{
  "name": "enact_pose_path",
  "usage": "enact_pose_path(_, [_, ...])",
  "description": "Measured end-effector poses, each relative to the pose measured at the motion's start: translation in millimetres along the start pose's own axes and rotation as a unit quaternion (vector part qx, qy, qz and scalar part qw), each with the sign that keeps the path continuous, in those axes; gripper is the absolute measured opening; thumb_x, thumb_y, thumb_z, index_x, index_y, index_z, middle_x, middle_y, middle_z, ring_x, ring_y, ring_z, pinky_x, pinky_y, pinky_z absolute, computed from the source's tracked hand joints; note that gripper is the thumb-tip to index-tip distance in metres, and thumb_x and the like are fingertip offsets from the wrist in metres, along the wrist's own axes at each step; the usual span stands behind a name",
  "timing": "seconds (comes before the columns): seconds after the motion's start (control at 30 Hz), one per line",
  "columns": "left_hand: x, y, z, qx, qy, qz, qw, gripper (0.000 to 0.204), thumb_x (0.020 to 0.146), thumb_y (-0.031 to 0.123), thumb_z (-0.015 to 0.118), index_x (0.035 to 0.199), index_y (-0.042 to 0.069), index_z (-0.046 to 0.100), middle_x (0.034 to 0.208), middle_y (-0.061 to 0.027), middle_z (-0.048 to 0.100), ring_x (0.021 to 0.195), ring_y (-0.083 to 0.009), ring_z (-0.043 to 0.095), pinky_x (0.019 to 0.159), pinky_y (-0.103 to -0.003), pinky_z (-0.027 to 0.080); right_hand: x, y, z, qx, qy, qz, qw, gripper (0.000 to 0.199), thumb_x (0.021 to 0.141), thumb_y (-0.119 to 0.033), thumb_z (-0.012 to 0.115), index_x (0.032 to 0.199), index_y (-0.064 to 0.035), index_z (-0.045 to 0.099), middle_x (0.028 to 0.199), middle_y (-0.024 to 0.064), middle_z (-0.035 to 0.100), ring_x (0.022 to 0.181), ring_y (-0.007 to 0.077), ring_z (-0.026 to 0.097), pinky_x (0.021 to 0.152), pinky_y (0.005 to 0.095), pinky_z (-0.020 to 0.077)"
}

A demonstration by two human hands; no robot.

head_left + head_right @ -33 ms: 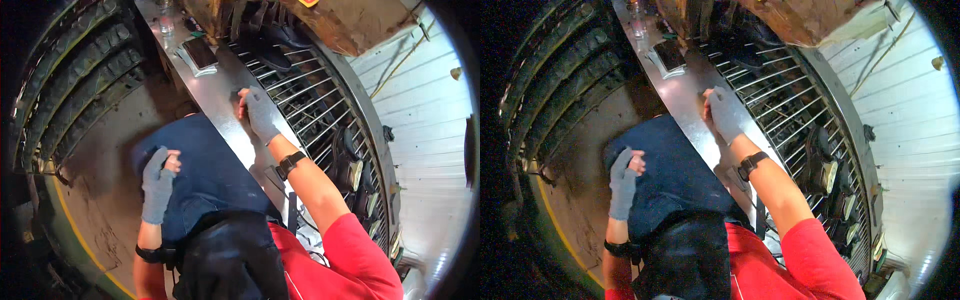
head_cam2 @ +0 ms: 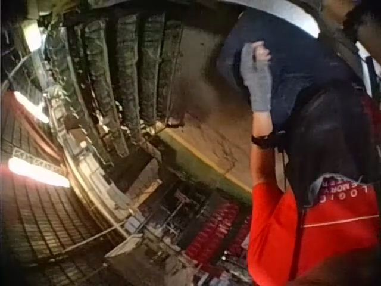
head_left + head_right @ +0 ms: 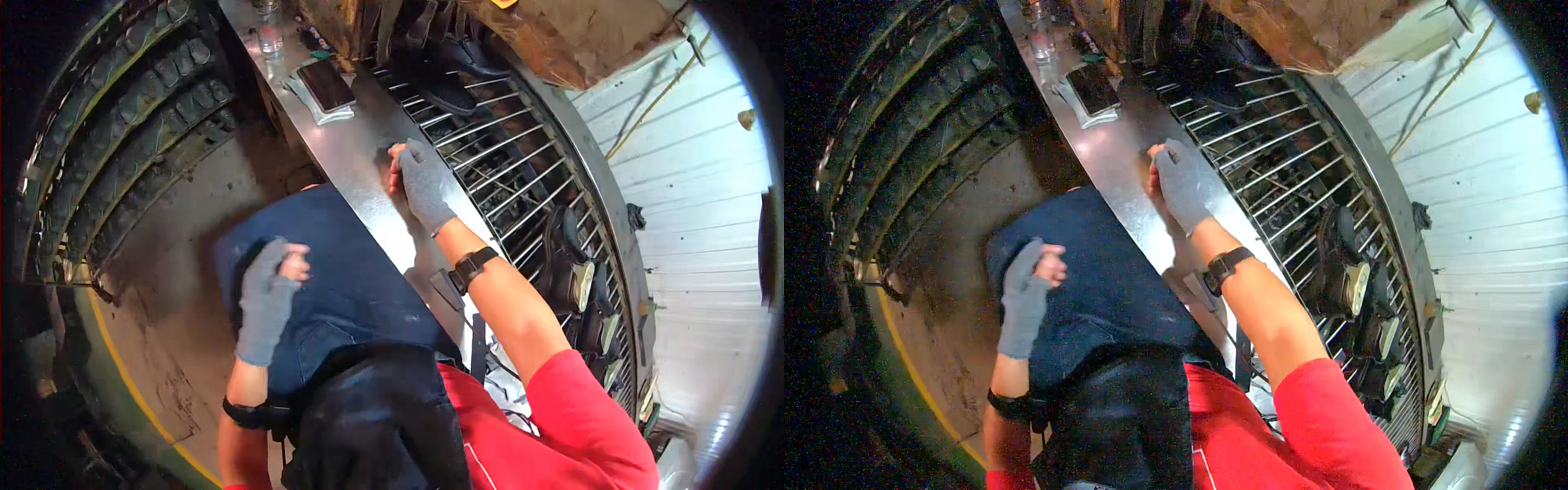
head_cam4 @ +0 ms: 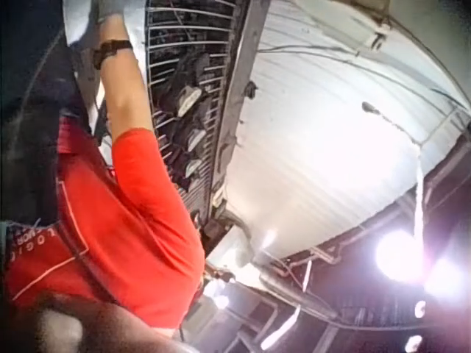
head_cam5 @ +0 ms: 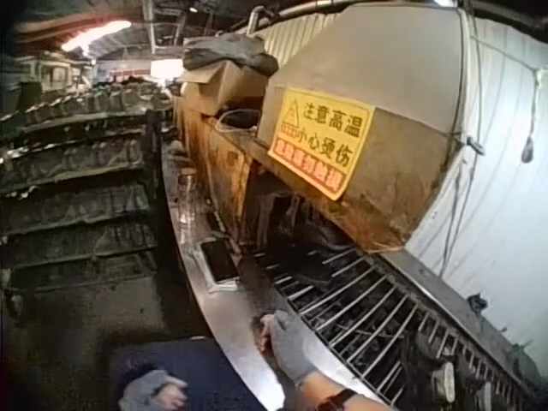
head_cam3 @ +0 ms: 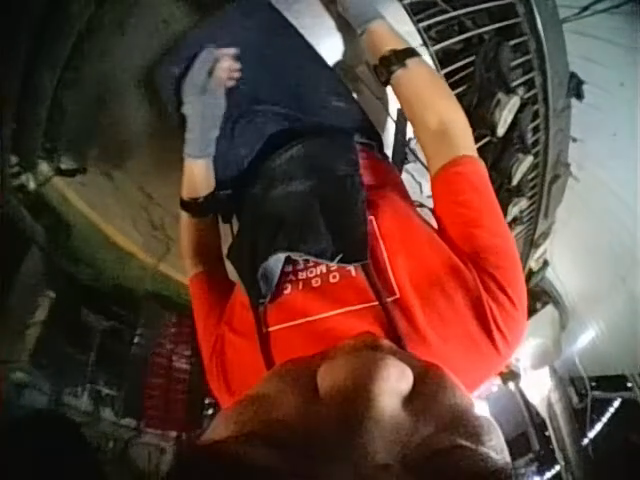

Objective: Inspecting shoe uppers and soles and placing them on a conveyor oven.

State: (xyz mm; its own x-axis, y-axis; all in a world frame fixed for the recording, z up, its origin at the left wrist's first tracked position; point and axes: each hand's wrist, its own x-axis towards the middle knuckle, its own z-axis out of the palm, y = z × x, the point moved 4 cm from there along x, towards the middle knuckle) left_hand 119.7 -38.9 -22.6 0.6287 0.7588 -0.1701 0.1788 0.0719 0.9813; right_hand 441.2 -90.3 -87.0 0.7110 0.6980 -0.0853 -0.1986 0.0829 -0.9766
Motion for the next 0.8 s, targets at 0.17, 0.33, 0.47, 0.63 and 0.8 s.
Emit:
enact_pose_path(0.17, [14.5, 27.6, 105.0, 0.032, -0.222, 0.071, 0.972, 0.021, 0.104, 0.012, 0.067, 0.121, 0.000, 0.071, 0.111, -0.0043, 0.071, 0.100, -0.0099, 0.067, 0.086, -0.026, 0.056, 0.9, -5.4, 13.7, -0.054, 0.056, 0.000, 0.997, 0.025, 0.105, -0.025, 0.064, 0.086, -0.0094, 0.058, 0.066, 0.0008, 0.054, 0.050, 0.0092, 0.054, 0.039, 0.0288, 0.0402])
enact_pose_path(0.33, [18.1, 39.1, 173.0, -0.022, -0.261, 0.051, 0.964, 0.020, 0.100, 0.013, 0.072, 0.113, -0.001, 0.071, 0.107, -0.0046, 0.072, 0.100, -0.0129, 0.067, 0.090, -0.029, 0.054, -2.0, -9.1, 8.7, -0.039, 0.032, 0.012, 0.999, 0.028, 0.105, -0.029, 0.065, 0.087, -0.0099, 0.056, 0.067, 0.0006, 0.053, 0.051, 0.0090, 0.055, 0.042, 0.0286, 0.0423])
enact_pose_path(0.47, [20.7, 27.0, 182.0, 0.066, -0.276, 0.033, 0.958, 0.016, 0.098, 0.013, 0.076, 0.104, -0.001, 0.071, 0.099, -0.0030, 0.070, 0.093, -0.0122, 0.064, 0.086, -0.029, 0.052, 1.5, 1.0, 8.0, -0.092, 0.005, -0.024, 0.995, 0.025, 0.105, -0.029, 0.065, 0.090, -0.0092, 0.060, 0.070, 0.0007, 0.058, 0.052, 0.0085, 0.055, 0.047, 0.0282, 0.0444])
enact_pose_path(0.63, [26.2, 24.1, 182.0, -0.038, -0.277, -0.006, 0.960, 0.017, 0.097, 0.015, 0.077, 0.101, 0.000, 0.069, 0.094, -0.0012, 0.065, 0.089, -0.0113, 0.061, 0.081, -0.028, 0.049, 6.2, 5.9, 17.2, -0.207, 0.021, -0.105, 0.973, 0.022, 0.095, -0.029, 0.071, 0.091, -0.0088, 0.066, 0.075, 0.0078, 0.064, 0.065, 0.0204, 0.063, 0.063, 0.0365, 0.0504])
enact_pose_path(0.8, [30.5, 40.8, 181.7, 0.025, -0.279, 0.018, 0.960, 0.018, 0.097, 0.017, 0.078, 0.100, 0.001, 0.069, 0.092, 0.0005, 0.060, 0.086, -0.0093, 0.056, 0.076, -0.027, 0.047, -0.8, 0.6, 28.0, -0.359, 0.014, -0.124, 0.925, 0.024, 0.093, -0.032, 0.069, 0.091, -0.0077, 0.065, 0.079, 0.0129, 0.063, 0.073, 0.0277, 0.064, 0.070, 0.0425, 0.0498])
